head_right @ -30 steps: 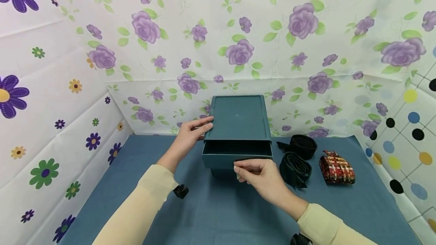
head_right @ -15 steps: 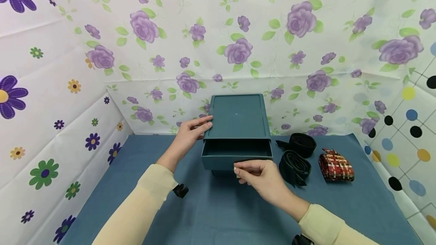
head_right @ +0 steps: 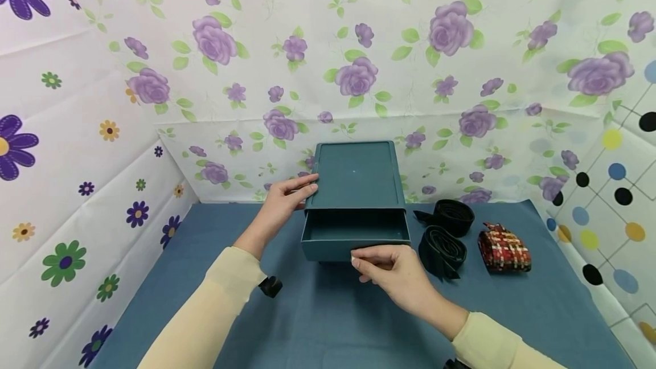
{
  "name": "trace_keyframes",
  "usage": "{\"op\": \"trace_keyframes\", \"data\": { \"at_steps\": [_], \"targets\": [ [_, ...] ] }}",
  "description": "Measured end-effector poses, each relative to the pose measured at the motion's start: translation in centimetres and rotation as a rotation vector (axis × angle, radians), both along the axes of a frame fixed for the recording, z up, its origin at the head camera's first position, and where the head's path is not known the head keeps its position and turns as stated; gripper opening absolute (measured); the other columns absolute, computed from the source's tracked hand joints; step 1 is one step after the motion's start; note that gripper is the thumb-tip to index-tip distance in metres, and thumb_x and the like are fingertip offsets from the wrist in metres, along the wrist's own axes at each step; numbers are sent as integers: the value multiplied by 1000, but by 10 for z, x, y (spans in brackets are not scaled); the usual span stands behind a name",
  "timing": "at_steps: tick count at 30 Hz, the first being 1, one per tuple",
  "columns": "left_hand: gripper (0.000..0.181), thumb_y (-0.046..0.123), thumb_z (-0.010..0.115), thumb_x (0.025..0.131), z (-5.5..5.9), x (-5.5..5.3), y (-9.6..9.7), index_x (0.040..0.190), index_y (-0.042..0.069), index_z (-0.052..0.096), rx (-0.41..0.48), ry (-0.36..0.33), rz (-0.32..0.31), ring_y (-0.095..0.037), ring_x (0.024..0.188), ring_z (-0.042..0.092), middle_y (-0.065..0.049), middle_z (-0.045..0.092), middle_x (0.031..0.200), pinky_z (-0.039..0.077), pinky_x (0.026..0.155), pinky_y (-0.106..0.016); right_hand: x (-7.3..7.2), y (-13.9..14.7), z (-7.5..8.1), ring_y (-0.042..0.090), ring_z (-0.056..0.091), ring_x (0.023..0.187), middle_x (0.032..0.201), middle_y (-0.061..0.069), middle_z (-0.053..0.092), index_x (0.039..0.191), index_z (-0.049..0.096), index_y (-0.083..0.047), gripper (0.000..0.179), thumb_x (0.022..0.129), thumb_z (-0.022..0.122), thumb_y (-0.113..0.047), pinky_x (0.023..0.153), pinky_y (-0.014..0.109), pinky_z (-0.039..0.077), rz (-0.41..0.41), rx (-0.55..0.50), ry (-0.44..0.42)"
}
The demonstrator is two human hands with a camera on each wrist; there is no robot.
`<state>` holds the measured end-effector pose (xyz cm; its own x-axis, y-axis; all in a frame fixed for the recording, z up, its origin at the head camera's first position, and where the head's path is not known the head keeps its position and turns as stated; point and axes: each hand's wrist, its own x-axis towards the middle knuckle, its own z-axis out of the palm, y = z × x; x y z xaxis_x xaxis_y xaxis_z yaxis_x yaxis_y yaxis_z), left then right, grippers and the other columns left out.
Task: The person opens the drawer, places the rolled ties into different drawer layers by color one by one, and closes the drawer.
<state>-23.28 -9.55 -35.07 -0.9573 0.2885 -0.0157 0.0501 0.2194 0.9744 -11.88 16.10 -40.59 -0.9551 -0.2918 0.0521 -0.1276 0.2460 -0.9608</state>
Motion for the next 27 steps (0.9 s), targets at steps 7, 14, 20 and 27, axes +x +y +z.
{"op": "trace_keyframes", "data": {
  "at_steps": [7, 14, 20, 27],
  "targets": [
    [42, 36, 62, 90, 1, 0, 1, 131, 25, 57, 12, -2, 2, -17, 120, 51, 3, 53, 131, 43, 100, -45, 3, 0, 1, 21, 70, 77, 99, 2, 73, 110, 71, -21, 30, 85, 67, -37, 66, 35, 57, 6, -2, -3],
    [41, 35, 62, 90, -1, -1, 1, 130, 25, 58, 0, 10, 4, -16, 117, 52, 3, 54, 129, 48, 94, -38, 6, 1, 1, 21, 71, 78, 101, 2, 72, 110, 71, -20, 30, 85, 67, -35, 66, 35, 57, 3, -12, -13],
    [41, 36, 62, 90, -1, 0, 1, 130, 26, 58, -8, 11, 7, -15, 117, 52, 4, 54, 130, 48, 92, -36, 7, 0, 0, 22, 71, 78, 101, 2, 72, 111, 71, -20, 30, 85, 67, -35, 67, 35, 57, -3, -23, -37],
    [41, 35, 62, 90, 1, 0, 0, 130, 24, 58, 10, 2, 2, -17, 117, 52, 2, 55, 129, 44, 99, -47, 7, -1, 0, 22, 70, 78, 101, 2, 72, 111, 71, -21, 30, 85, 67, -36, 66, 36, 57, 4, -17, -38]
  ]
}}
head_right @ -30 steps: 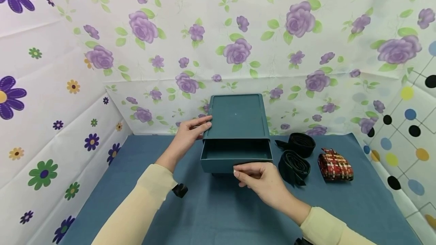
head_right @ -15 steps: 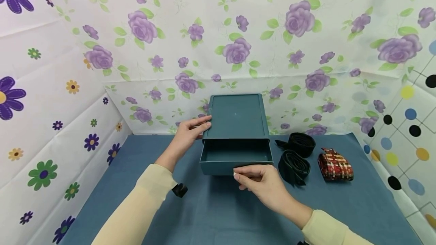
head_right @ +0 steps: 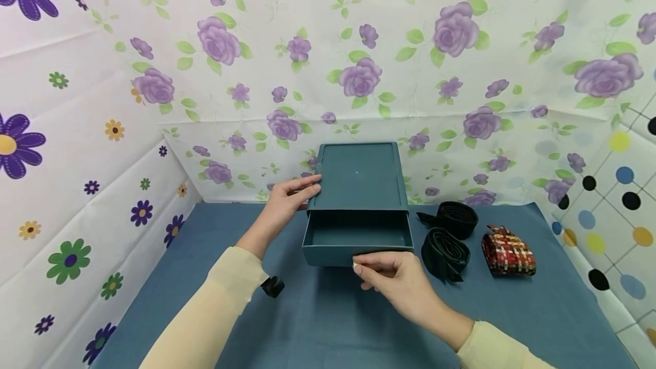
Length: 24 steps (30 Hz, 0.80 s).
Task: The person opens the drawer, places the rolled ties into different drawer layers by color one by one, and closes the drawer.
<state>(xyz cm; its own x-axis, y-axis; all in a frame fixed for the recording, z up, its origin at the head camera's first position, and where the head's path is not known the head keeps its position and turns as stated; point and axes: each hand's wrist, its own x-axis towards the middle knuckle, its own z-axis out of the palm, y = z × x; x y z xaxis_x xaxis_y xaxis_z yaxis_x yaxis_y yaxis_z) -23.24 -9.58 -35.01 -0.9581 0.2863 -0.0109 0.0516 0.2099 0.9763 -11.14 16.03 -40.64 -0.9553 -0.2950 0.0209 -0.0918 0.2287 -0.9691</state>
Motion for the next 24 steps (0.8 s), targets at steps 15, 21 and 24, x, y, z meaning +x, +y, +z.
{"op": "trace_keyframes", "data": {
  "at_steps": [15, 21, 24],
  "targets": [
    [42, 37, 61, 90, 0, 0, 0, 131, 25, 57, -11, 10, 6, -17, 117, 52, 3, 55, 129, 45, 97, -45, 9, -5, 18, 24, 70, 77, 99, 4, 73, 111, 71, -14, 28, 87, 67, -28, 65, 35, 57, -10, 10, -13],
    [42, 36, 61, 91, 0, 0, 0, 131, 25, 57, -28, 18, 10, -16, 116, 53, 3, 55, 129, 48, 91, -36, 13, -8, 25, 25, 70, 77, 98, 5, 73, 111, 71, -12, 28, 87, 67, -27, 65, 35, 57, -8, 10, -12],
    [42, 36, 61, 91, -1, 0, 0, 131, 24, 57, -29, 14, 10, -16, 115, 53, 3, 56, 128, 48, 92, -37, 13, -8, 26, 25, 70, 76, 97, 5, 73, 110, 71, -12, 28, 87, 67, -27, 65, 35, 57, -10, 5, -17]
  ]
}}
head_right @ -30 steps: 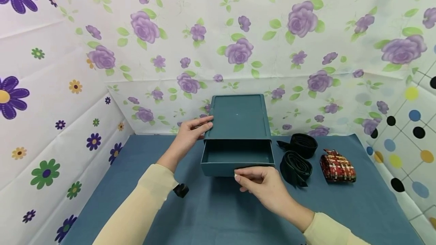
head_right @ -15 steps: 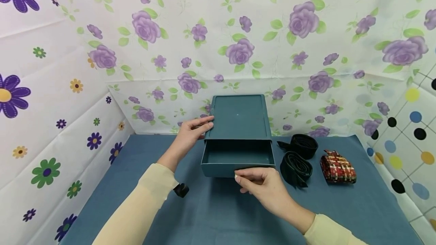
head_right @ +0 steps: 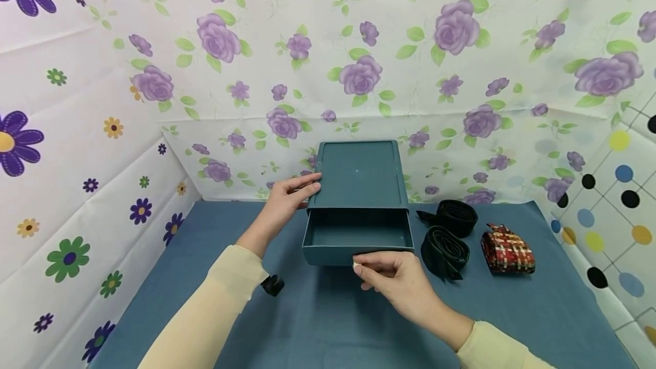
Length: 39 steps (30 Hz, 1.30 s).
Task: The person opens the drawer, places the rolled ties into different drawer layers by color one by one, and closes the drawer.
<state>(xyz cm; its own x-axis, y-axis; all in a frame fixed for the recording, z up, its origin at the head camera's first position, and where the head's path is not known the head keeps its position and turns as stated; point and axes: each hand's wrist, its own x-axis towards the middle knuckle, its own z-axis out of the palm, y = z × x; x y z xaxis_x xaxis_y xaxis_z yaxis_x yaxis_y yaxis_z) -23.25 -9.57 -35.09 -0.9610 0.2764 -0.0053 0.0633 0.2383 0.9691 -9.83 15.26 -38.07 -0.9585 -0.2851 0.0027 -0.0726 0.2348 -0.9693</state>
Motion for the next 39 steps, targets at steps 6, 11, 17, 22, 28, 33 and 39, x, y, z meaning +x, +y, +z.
{"op": "trace_keyframes", "data": {
  "at_steps": [6, 11, 17, 22, 28, 33, 39],
  "targets": [
    [43, 35, 61, 91, 0, 0, 0, 131, 23, 57, 13, 5, 1, -16, 115, 53, 2, 56, 127, 48, 93, -41, -3, 2, -8, 24, 70, 76, 97, 5, 73, 111, 71, -14, 29, 87, 67, -29, 64, 36, 57, 0, 1, -1],
    [42, 36, 61, 91, -2, 0, 0, 131, 25, 57, 4, 19, 2, -16, 114, 54, 3, 56, 128, 49, 90, -38, -9, 5, -25, 23, 71, 77, 98, 3, 73, 111, 71, -19, 29, 86, 67, -33, 64, 36, 57, 2, -2, -16],
    [42, 38, 61, 90, -3, 0, 0, 130, 26, 58, 3, 19, 3, -16, 113, 54, 3, 56, 126, 49, 89, -35, -9, 7, -30, 22, 71, 77, 99, 2, 73, 112, 70, -21, 31, 85, 67, -37, 65, 36, 57, 1, 5, -11],
    [42, 37, 62, 90, -3, 0, 0, 130, 25, 58, 5, 16, 2, -16, 113, 54, 3, 57, 126, 49, 90, -35, -8, 7, -30, 22, 71, 77, 99, 2, 73, 113, 70, -21, 32, 85, 67, -37, 64, 36, 57, 7, 3, -15],
    [41, 37, 61, 90, -1, 0, 0, 130, 26, 58, 2, 14, 9, -15, 113, 54, 3, 57, 125, 49, 90, -35, -8, 7, -29, 22, 71, 77, 98, 2, 73, 113, 70, -20, 32, 86, 66, -36, 64, 36, 57, 18, -1, -6],
    [41, 36, 62, 90, -2, 0, 0, 130, 25, 58, 17, 14, 0, -16, 113, 54, 2, 57, 125, 47, 95, -44, -8, 8, -25, 24, 70, 71, 98, 5, 73, 116, 68, -17, 35, 86, 66, -35, 61, 38, 56, 47, -13, 7],
    [41, 36, 62, 90, -2, 0, 0, 130, 25, 58, 21, 3, 5, -17, 114, 53, 2, 57, 125, 45, 96, -47, -7, 10, -17, 26, 66, 57, 92, 5, 73, 117, 67, -19, 34, 87, 65, -35, 52, 41, 53, 68, -2, 20]
  ]
}}
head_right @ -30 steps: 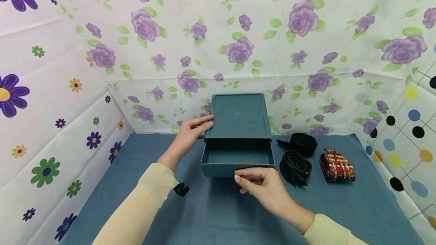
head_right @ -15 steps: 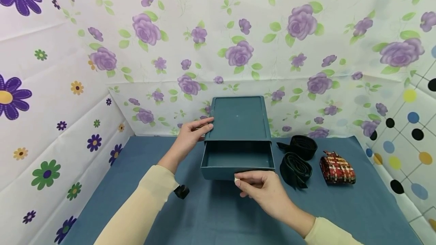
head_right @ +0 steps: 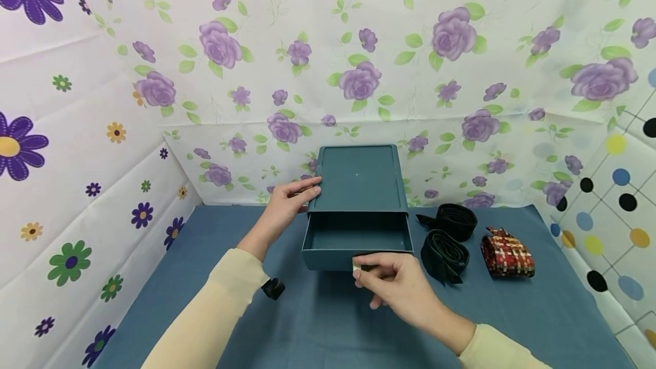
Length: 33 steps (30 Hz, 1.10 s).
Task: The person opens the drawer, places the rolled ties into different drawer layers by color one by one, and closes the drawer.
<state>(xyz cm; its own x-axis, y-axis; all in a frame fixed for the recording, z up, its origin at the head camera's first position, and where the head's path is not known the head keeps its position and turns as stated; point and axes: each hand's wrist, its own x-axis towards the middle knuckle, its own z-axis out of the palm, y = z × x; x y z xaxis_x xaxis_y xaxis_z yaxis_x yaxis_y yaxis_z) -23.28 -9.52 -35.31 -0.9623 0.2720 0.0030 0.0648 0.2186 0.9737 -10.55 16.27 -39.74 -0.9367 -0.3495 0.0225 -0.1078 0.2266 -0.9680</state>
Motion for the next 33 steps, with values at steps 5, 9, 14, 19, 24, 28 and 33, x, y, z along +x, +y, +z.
{"op": "trace_keyframes", "data": {
  "at_steps": [5, 9, 14, 19, 24, 28, 33],
  "targets": [
    [42, 36, 61, 90, 0, 0, 0, 131, 25, 57, -24, 2, 3, -15, 114, 53, 4, 56, 126, 48, 91, -38, 1, 2, 15, 24, 66, 58, 89, 7, 73, 115, 68, -15, 32, 88, 64, -32, 51, 39, 53, 12, 3, 46],
    [43, 37, 61, 91, 0, 1, -1, 131, 25, 57, -25, 6, -4, -16, 114, 53, 4, 55, 128, 48, 93, -41, -1, 7, 34, 23, 66, 57, 89, 7, 73, 110, 70, -11, 29, 88, 65, -29, 51, 39, 54, -4, -13, 110],
    [41, 38, 62, 89, -5, -3, -1, 129, 27, 59, -2, 16, 1, -17, 114, 54, 4, 56, 127, 47, 93, -45, -9, 16, 59, 22, 66, 60, 88, 7, 73, 108, 70, -11, 22, 90, 63, -21, 52, 38, 54, -29, -44, 241],
    [38, 43, 64, 87, -17, -12, -2, 124, 35, 61, 5, 32, 16, -13, 112, 55, 9, 57, 124, 48, 92, -42, -18, 26, 77, 22, 68, 65, 87, 5, 73, 108, 70, -10, 20, 91, 62, -17, 58, 38, 56, -53, -43, 328],
    [37, 48, 63, 86, -23, -15, -1, 122, 39, 61, 2, 57, 27, -12, 111, 55, 11, 57, 123, 50, 88, -38, -33, 41, 88, 19, 69, 70, 88, 2, 73, 109, 70, -11, 21, 91, 61, -17, 60, 31, 56, -162, 28, 441],
    [37, 49, 64, 85, -24, -15, -2, 121, 39, 61, 2, 49, 33, -13, 111, 55, 11, 57, 122, 50, 87, -37, -53, 60, 83, 15, 70, 77, 91, -1, 74, 112, 70, -13, 25, 90, 63, -22, 66, 26, 56, -273, 66, 448],
    [39, 47, 64, 86, -20, -14, -3, 123, 37, 61, 3, 14, 21, -13, 112, 54, 10, 56, 124, 49, 89, -37, -73, 86, 66, 5, 67, 82, 98, -9, 72, 115, 68, -17, 30, 89, 64, -31, 60, 15, 50, -374, 164, 412]
  ]
}}
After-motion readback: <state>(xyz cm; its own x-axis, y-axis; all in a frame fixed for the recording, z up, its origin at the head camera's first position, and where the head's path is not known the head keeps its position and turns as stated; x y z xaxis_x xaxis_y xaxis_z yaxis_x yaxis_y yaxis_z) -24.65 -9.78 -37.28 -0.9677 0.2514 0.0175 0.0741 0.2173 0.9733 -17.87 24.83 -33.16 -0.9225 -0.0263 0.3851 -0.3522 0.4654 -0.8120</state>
